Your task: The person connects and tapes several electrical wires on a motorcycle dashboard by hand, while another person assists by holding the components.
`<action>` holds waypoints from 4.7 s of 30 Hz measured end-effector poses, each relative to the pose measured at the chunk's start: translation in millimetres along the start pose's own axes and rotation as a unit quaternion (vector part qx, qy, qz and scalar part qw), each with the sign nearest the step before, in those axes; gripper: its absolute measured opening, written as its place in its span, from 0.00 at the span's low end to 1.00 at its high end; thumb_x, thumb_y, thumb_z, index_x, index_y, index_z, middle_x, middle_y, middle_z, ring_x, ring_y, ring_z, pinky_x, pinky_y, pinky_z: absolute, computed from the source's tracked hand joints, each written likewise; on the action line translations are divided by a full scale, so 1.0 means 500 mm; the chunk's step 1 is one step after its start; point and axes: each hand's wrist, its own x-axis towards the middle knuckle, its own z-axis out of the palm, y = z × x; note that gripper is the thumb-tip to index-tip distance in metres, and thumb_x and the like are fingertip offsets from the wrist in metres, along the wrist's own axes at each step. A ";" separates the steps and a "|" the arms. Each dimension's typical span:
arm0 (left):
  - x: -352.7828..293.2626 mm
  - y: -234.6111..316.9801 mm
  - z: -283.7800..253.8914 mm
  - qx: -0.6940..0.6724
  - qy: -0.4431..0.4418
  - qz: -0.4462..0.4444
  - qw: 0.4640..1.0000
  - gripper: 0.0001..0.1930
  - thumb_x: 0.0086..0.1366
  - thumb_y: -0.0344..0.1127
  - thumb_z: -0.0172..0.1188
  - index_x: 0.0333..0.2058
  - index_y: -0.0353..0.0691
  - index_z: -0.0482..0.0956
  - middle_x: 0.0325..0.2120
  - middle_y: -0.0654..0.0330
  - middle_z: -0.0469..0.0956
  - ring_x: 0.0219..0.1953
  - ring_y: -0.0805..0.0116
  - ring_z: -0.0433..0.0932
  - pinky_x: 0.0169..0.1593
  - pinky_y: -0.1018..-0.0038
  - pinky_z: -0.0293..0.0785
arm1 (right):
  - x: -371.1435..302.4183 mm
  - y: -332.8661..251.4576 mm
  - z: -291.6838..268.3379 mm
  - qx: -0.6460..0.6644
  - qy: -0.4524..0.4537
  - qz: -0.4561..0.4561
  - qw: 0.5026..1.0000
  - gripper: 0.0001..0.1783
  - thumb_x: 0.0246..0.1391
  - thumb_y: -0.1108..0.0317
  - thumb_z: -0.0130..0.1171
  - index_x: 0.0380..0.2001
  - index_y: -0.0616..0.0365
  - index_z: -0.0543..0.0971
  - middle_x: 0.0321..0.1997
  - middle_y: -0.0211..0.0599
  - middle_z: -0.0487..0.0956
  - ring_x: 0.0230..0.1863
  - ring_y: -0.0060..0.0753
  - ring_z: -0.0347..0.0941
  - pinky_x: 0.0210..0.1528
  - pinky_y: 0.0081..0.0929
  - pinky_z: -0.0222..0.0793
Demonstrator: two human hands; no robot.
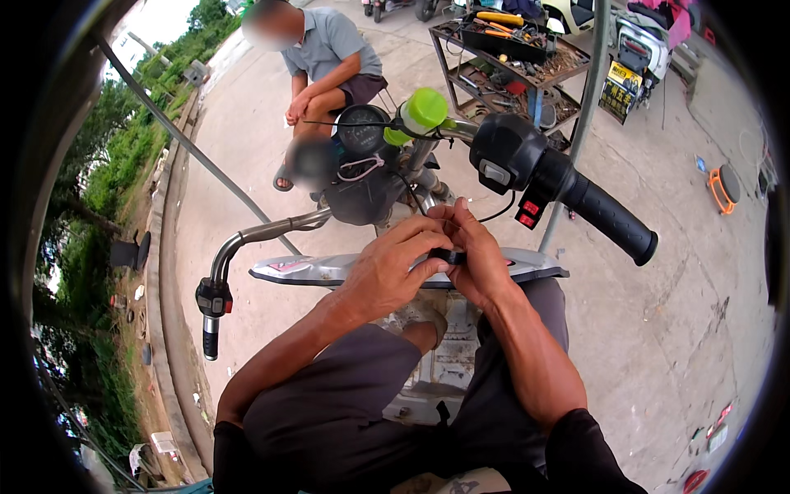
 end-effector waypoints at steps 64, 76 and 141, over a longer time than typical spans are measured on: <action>-0.004 0.012 -0.039 -0.224 0.195 -0.093 0.950 0.11 0.65 0.17 0.65 0.45 0.31 0.79 0.49 0.55 0.76 0.46 0.73 0.79 0.52 0.75 0.79 | -0.005 0.035 0.036 -0.460 0.053 -0.479 0.746 0.13 0.51 0.80 0.72 0.37 0.62 0.78 0.42 0.45 0.83 0.42 0.46 0.82 0.44 0.33 0.77; -0.009 -0.004 -0.076 0.099 0.190 0.042 0.976 0.13 0.52 0.15 0.65 0.36 0.34 0.77 0.46 0.50 0.76 0.41 0.57 0.83 0.43 0.69 0.80 | 0.004 0.042 0.053 -0.547 0.019 -0.533 0.645 0.15 0.45 0.81 0.72 0.36 0.60 0.78 0.41 0.41 0.82 0.40 0.46 0.80 0.40 0.36 0.76; -0.026 -0.026 -0.036 0.009 0.112 -0.123 0.986 0.12 0.61 0.23 0.69 0.41 0.34 0.76 0.38 0.54 0.81 0.41 0.61 0.81 0.45 0.66 0.77 | 0.014 0.030 0.022 -0.611 0.014 -0.414 0.674 0.07 0.57 0.73 0.65 0.39 0.61 0.79 0.36 0.43 0.77 0.39 0.52 0.76 0.42 0.45 0.74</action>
